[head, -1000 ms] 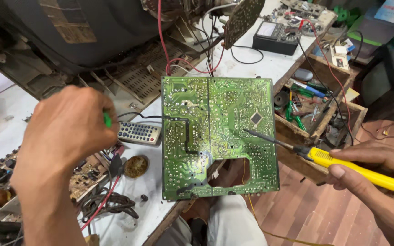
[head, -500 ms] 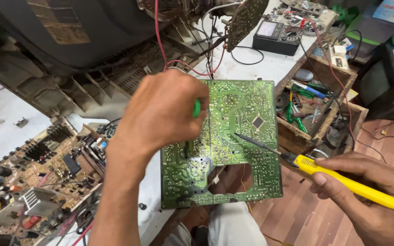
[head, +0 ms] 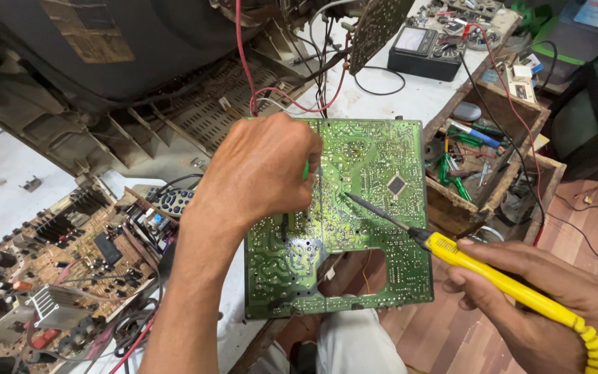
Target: The person uses a soldering iron and solder wire to reflow solder joints on a green circuit board. They move the iron across multiple points while feeding solder, then briefly lift the board to inspect the work.
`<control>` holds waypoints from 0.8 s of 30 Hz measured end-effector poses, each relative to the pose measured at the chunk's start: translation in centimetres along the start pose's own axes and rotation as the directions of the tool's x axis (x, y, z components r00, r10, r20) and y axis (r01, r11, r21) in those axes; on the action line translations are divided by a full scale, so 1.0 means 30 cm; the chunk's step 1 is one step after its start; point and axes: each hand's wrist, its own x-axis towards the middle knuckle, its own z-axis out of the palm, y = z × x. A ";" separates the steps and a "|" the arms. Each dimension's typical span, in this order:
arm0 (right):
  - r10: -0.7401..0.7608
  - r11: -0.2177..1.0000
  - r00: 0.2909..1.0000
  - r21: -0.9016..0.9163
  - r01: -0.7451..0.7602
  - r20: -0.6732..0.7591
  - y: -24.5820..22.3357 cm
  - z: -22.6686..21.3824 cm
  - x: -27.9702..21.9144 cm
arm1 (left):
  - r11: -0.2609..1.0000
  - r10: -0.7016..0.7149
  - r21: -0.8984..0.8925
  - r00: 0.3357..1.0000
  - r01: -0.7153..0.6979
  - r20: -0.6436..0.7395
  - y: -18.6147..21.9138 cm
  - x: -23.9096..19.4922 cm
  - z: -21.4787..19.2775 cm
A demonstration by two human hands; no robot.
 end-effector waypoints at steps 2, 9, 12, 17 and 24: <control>-0.014 1.000 1.000 -0.024 0.014 -0.005 -0.002 0.004 -0.002 | 1.000 0.012 -0.003 1.000 -0.012 -0.005 -0.002 -0.002 0.006; -0.037 0.999 0.999 -0.033 0.036 -0.005 -0.015 0.022 0.004 | 1.000 0.014 -0.028 1.000 -0.014 0.011 -0.002 0.009 0.033; -0.018 0.999 1.000 -0.034 0.018 -0.017 -0.018 0.031 0.003 | 0.999 -0.052 0.014 0.997 0.051 0.062 0.005 0.016 0.047; -0.026 0.999 1.000 -0.035 0.025 -0.015 -0.020 0.041 0.005 | 1.000 -0.022 -0.003 0.998 0.022 0.055 0.004 0.021 0.056; -0.041 0.999 0.999 0.011 0.041 -0.026 -0.016 0.054 0.000 | 1.000 -0.013 -0.008 0.999 0.013 0.035 0.002 0.022 0.070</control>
